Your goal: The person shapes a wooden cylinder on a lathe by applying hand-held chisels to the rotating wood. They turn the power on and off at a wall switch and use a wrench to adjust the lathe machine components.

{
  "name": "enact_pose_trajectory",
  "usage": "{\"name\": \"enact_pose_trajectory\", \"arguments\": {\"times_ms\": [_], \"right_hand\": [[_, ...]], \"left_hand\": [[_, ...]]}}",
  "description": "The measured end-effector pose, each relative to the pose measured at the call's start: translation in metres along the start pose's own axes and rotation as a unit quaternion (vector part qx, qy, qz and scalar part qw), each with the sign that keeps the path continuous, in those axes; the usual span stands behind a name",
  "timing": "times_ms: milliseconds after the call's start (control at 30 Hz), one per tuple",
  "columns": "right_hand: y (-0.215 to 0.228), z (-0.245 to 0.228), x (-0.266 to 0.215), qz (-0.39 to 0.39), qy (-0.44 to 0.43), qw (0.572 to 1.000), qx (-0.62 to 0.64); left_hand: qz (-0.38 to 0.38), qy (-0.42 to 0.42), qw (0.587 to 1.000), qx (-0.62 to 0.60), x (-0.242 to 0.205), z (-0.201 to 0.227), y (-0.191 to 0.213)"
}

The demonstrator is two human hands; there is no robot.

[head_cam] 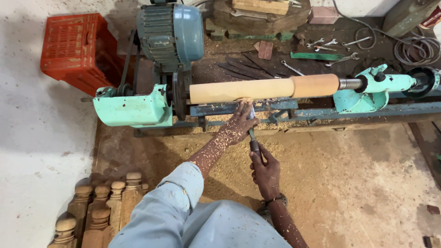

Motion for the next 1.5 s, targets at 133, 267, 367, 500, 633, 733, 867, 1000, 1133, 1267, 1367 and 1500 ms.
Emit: {"name": "enact_pose_trajectory", "arguments": {"times_ms": [133, 267, 367, 500, 633, 733, 867, 1000, 1133, 1267, 1367, 1500], "right_hand": [[-0.007, -0.002, -0.004, -0.001, 0.009, 0.999, -0.035], [-0.015, -0.004, -0.009, 0.003, 0.018, 1.000, -0.024], [-0.019, -0.003, -0.012, 0.007, 0.020, 0.999, -0.038], [-0.027, 0.000, -0.011, -0.004, 0.010, 1.000, -0.023], [-0.035, 0.005, -0.011, -0.005, 0.005, 1.000, -0.016], [-0.040, 0.006, -0.013, 0.007, 0.006, 0.999, -0.053], [-0.052, 0.007, -0.017, -0.009, 0.008, 0.999, -0.038], [-0.061, 0.008, -0.020, -0.009, 0.006, 0.999, -0.041], [-0.068, 0.009, -0.023, -0.003, 0.007, 0.998, -0.061], [-0.078, 0.011, -0.025, -0.008, 0.009, 0.999, -0.053], [-0.083, 0.010, -0.028, -0.007, 0.014, 0.999, -0.047], [-0.092, 0.011, -0.034, -0.007, 0.014, 0.999, -0.038]], "left_hand": [[0.000, 0.002, 1.000, 0.000, -0.006, -0.009, -0.006], [0.020, -0.014, 0.999, 0.026, -0.014, -0.016, -0.009], [0.031, -0.011, 0.999, 0.031, -0.016, -0.023, -0.010], [0.035, -0.019, 0.999, 0.023, -0.021, -0.025, -0.005], [0.047, -0.028, 0.998, 0.011, -0.030, -0.021, 0.011], [0.012, -0.010, 1.000, 0.009, -0.037, -0.024, 0.018], [0.017, -0.004, 1.000, 0.014, -0.046, -0.024, 0.031], [0.018, 0.006, 1.000, -0.002, -0.057, -0.029, 0.035], [0.007, 0.005, 1.000, 0.002, -0.062, -0.033, 0.037], [0.017, -0.007, 0.999, 0.028, -0.070, -0.036, 0.042], [0.015, -0.004, 1.000, 0.005, -0.077, -0.040, 0.045], [0.027, -0.015, 1.000, -0.004, -0.084, -0.044, 0.049]]}}
Point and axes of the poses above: each hand's wrist, its own x-axis towards the middle knuckle, its own y-axis out of the back of the hand, z = x × y, the point moved 9 cm from there along x, towards the middle knuckle, and after that the axes turned 6 degrees about -y, right-handed, at the moved point
